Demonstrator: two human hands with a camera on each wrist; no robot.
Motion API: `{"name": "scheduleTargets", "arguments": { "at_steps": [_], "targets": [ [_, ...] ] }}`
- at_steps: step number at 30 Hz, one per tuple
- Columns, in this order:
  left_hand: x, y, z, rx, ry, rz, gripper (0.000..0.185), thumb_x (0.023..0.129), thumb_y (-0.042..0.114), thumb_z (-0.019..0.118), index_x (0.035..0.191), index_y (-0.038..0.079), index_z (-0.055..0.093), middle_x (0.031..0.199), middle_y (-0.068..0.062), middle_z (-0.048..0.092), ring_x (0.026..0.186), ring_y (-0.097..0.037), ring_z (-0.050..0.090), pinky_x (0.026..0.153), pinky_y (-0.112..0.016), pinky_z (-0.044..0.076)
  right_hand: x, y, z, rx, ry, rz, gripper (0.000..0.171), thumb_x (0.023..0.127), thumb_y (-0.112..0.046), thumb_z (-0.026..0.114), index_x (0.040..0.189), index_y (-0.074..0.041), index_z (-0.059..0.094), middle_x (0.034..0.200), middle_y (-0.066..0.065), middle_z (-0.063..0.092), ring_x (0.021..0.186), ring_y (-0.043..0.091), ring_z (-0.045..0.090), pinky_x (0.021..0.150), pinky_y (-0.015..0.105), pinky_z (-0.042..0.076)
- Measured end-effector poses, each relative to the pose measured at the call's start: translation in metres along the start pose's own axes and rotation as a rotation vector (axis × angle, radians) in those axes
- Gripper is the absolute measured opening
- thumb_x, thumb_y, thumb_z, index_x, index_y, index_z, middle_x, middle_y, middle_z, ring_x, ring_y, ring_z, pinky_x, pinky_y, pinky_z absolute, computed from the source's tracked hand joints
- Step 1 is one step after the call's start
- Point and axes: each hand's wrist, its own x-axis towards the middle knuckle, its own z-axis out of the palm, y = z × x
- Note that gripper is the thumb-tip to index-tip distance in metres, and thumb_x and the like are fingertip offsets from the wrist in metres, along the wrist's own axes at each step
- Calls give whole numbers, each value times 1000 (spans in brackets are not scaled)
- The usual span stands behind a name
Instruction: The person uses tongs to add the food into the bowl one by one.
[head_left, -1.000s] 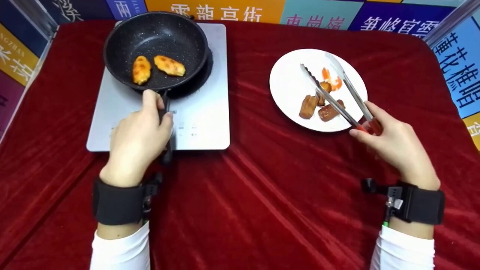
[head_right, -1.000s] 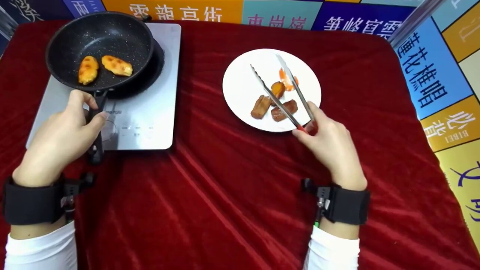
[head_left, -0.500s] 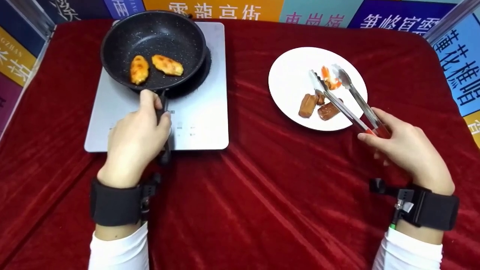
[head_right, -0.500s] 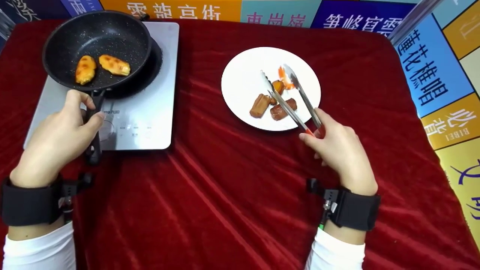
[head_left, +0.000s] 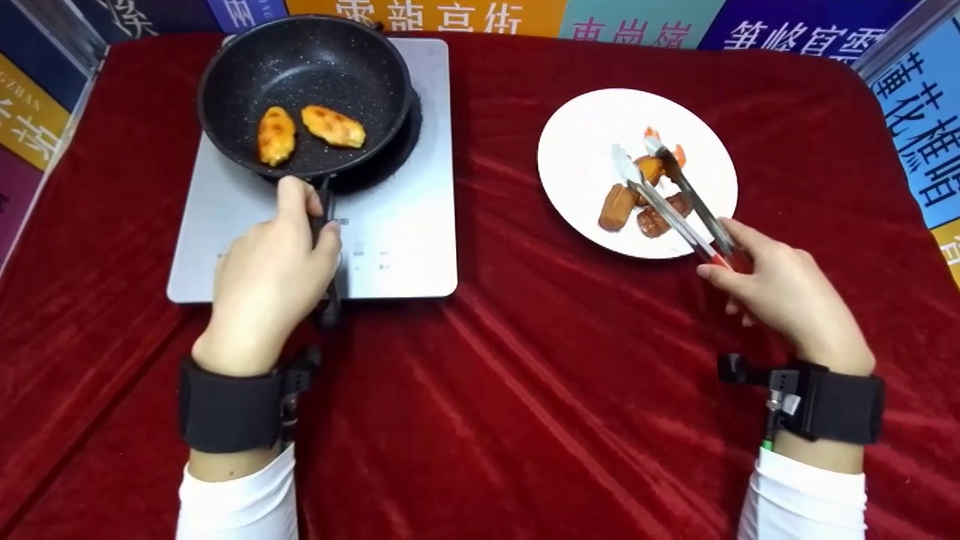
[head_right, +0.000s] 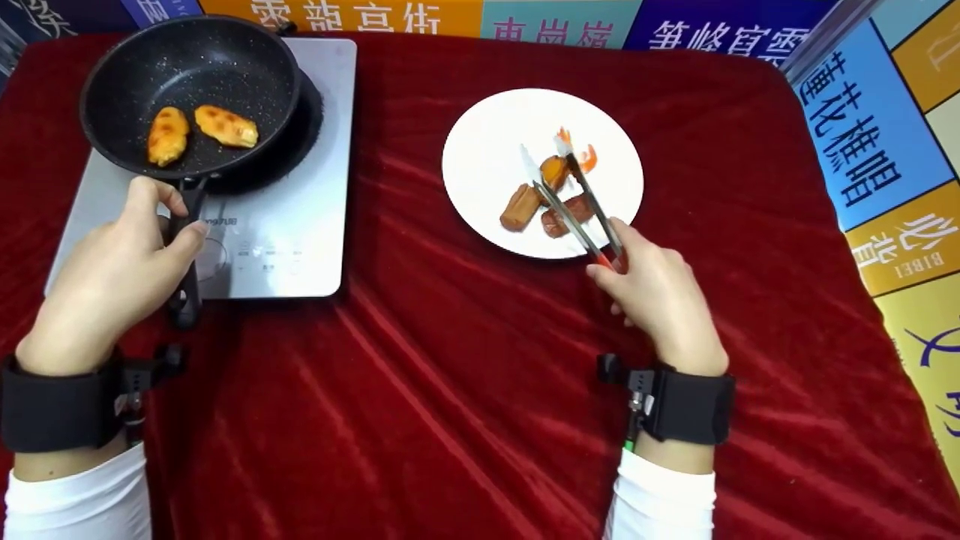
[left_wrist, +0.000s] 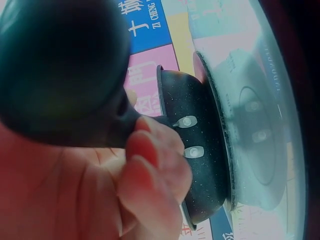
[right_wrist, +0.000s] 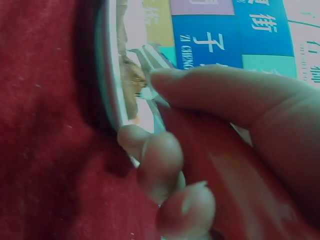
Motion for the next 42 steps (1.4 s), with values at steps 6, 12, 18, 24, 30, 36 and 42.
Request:
{"name": "scheduleTargets", "arguments": {
  "at_steps": [6, 12, 18, 24, 30, 36, 42],
  "targets": [
    [0, 0, -1, 8, -5, -9, 25, 90, 35, 41, 105, 16, 37, 73, -15, 57, 59, -35, 53, 46, -43, 31, 5, -1, 5, 9, -19, -22, 51, 84, -44, 55, 131, -34, 39, 62, 6, 59, 47, 19, 55, 41, 33, 44],
    [1, 1, -1, 2, -11, -9, 26, 90, 36, 42, 105, 15, 37, 75, -16, 57, 60, -35, 54, 46, -44, 31, 6, 2, 6, 41, -37, -34, 51, 86, -41, 54, 133, -32, 37, 71, 7, 62, 48, 20, 57, 42, 34, 44],
    [1, 1, 0, 0, 2, 0, 27, 90, 36, 42, 105, 15, 37, 73, -17, 57, 59, -37, 54, 46, -45, 31, 6, 4, 8, 76, -24, -47, 47, 88, -38, 52, 133, -31, 39, 80, 8, 63, 47, 21, 56, 42, 35, 44],
    [1, 0, 0, 4, 2, 3, 26, 90, 35, 42, 105, 15, 37, 71, -16, 57, 56, -35, 53, 44, -43, 30, 7, 6, 9, 88, -13, -33, 45, 88, -39, 51, 131, -31, 40, 81, 7, 63, 48, 23, 56, 42, 36, 44],
    [0, 1, -1, 7, -11, -9, 26, 90, 36, 42, 105, 16, 37, 74, -16, 57, 59, -36, 54, 46, -44, 31, 7, 6, 10, 134, 2, -27, 41, 89, -39, 50, 128, -31, 43, 82, 8, 63, 47, 24, 56, 41, 37, 44],
    [1, 1, -1, 7, -5, -7, 26, 90, 36, 42, 106, 15, 37, 74, -16, 57, 60, -36, 54, 46, -44, 31, 10, 1, 12, 302, 25, -8, 49, 89, -35, 51, 135, -30, 36, 87, 16, 62, 49, 29, 55, 40, 37, 43],
    [0, 0, 0, 2, -3, 0, 26, 90, 36, 43, 105, 15, 37, 73, -16, 57, 60, -35, 54, 46, -44, 31, 10, -17, 14, 469, 10, -5, 53, 90, -28, 51, 139, -22, 31, 89, 20, 59, 47, 25, 53, 38, 35, 42]
  ]
}}
